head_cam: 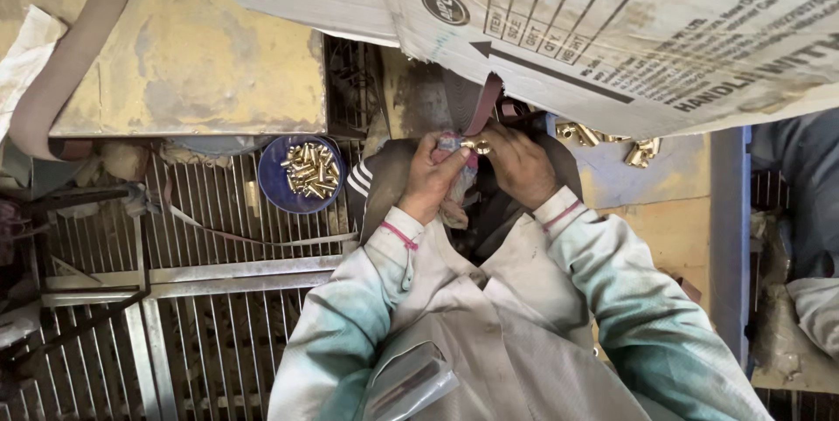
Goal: The person sits at a workbench and repeatedly rubs small brass-colored metal parts against a moving sanding belt. They pick up each part from a blue tray, hold it with a cloth, and press it against the belt before placing it back in the tray.
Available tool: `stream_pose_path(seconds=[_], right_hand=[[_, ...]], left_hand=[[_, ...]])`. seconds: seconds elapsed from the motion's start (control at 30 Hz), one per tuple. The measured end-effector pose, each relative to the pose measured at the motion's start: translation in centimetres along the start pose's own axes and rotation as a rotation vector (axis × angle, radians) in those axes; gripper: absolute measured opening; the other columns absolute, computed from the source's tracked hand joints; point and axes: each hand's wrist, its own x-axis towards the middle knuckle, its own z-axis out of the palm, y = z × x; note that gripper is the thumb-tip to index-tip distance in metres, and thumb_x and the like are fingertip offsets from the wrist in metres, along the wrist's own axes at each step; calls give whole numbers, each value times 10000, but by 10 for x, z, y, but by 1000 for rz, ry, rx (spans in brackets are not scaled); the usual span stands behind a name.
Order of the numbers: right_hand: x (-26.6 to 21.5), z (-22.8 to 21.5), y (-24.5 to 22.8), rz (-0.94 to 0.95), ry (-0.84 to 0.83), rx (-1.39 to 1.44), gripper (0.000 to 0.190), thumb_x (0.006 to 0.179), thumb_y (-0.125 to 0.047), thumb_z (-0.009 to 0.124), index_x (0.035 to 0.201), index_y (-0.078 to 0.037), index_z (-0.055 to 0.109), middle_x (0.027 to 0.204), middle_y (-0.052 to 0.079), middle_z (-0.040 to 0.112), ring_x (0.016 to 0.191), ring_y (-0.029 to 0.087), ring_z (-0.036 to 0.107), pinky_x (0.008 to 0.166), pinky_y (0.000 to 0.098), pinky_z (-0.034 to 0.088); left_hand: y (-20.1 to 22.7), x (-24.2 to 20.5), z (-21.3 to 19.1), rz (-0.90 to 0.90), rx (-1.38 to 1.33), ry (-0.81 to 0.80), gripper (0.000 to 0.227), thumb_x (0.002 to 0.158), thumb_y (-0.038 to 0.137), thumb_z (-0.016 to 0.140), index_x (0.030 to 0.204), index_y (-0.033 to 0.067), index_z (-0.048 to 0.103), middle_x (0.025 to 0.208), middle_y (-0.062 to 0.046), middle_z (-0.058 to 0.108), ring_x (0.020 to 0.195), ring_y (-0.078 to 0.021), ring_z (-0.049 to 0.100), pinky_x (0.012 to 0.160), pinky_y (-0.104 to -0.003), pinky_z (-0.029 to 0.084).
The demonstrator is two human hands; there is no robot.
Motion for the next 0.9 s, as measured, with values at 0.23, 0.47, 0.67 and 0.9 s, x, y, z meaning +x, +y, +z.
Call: stream_pose_path(seconds=[0.23,0.47,0.67,0.9], right_hand=[[-4,16,12,78,-44,95,324,919,-23,701,1225,-47,600,1234,171,691,1064,370,684,899,427,562],[-2,21,13,279,-97,281,251,950,-66,693,1185,-12,625,1102,172,705,987,391,678,840,464,553],[1,19,17,373,-140,405,240,975,-103,690,1189,-11,630,1084,170,699,993,381,687,840,435,558],[0,20,24,434,-224,510,237,996,-145,676,1195,-19,651,1093,151,704,991,315,712,849,380,565]], left_hand=[[-8,8,-1,37,22,38,292,960,33,700,1201,5,537,1046,-53,666,920,-101,626,804,-250,528],[-11,10,0,76,87,57,302,955,38,702,1210,11,543,1081,-40,665,977,-98,620,864,-252,517],[-15,15,1,79,107,59,304,962,46,694,1217,8,534,1103,-55,679,1004,-108,636,889,-258,520],[-17,17,0,45,85,77,312,954,48,691,1219,7,531,1086,-56,668,984,-115,631,868,-269,529]])
